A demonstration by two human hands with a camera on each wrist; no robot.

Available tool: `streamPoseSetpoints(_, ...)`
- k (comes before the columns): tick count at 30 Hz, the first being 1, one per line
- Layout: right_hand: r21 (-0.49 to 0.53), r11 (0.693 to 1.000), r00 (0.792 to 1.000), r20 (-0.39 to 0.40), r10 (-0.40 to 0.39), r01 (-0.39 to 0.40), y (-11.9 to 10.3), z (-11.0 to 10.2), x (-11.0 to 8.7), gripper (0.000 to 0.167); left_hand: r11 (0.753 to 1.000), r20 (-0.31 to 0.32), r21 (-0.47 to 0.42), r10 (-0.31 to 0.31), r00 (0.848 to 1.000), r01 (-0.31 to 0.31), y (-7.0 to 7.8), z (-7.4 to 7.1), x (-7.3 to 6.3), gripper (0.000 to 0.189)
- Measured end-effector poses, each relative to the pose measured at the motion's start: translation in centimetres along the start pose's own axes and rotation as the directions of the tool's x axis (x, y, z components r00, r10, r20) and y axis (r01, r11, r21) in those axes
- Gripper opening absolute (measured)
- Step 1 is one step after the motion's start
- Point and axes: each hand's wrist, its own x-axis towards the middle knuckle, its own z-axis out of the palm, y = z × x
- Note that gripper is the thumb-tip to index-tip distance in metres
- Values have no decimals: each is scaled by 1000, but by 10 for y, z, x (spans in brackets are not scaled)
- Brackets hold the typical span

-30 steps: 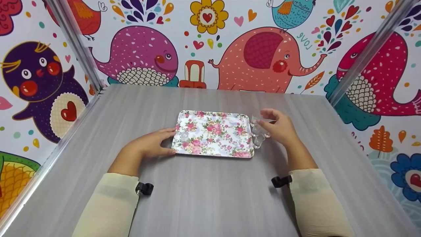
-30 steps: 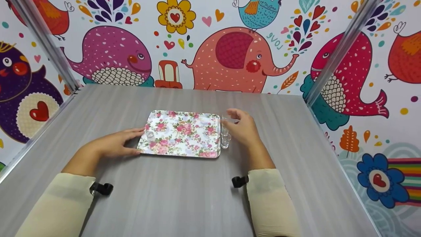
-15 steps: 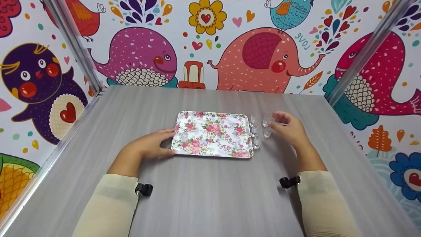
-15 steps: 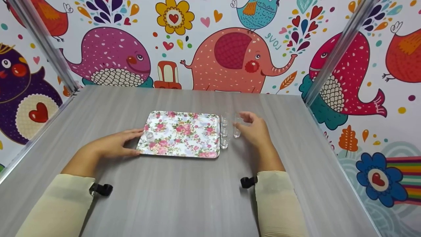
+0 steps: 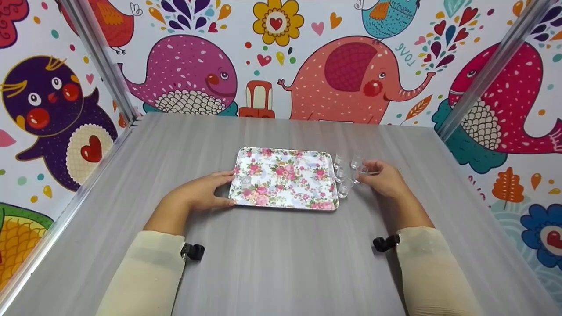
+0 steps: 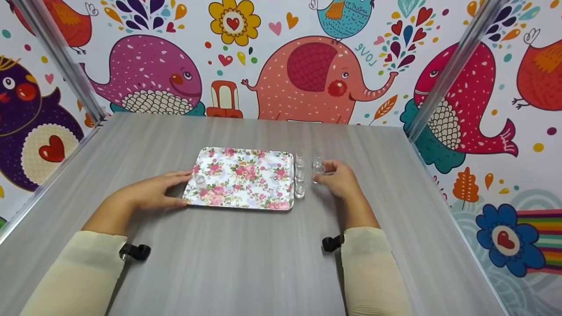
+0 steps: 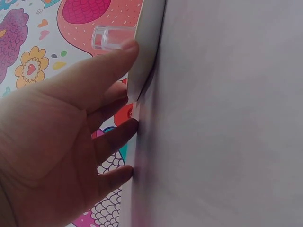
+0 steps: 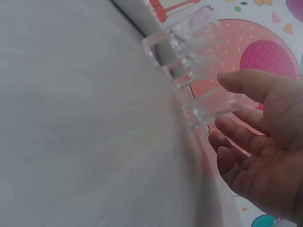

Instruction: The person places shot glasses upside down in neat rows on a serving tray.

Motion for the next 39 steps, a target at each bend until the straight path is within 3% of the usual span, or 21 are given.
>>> streamPoseSetpoints(6,-24,999,999,17,31,-30,3,6,1,61,1000,-4,-1,3,1000,-3,1,-1,0,85)
streamPoseSetpoints(12,-52,997,998,-14,56,-57,6,9,2,54,1000,-6,-4,3,1000,-3,2,-1,0,85)
streamPoseSetpoints(23,-76,997,999,-38,30,-33,9,12,3,43,1000,-14,-6,19,1000,-19,2,-2,0,85)
streamPoseSetpoints(39,41,994,993,-61,103,-101,-2,5,0,39,1000,-25,-8,13,1000,-13,0,-1,0,85)
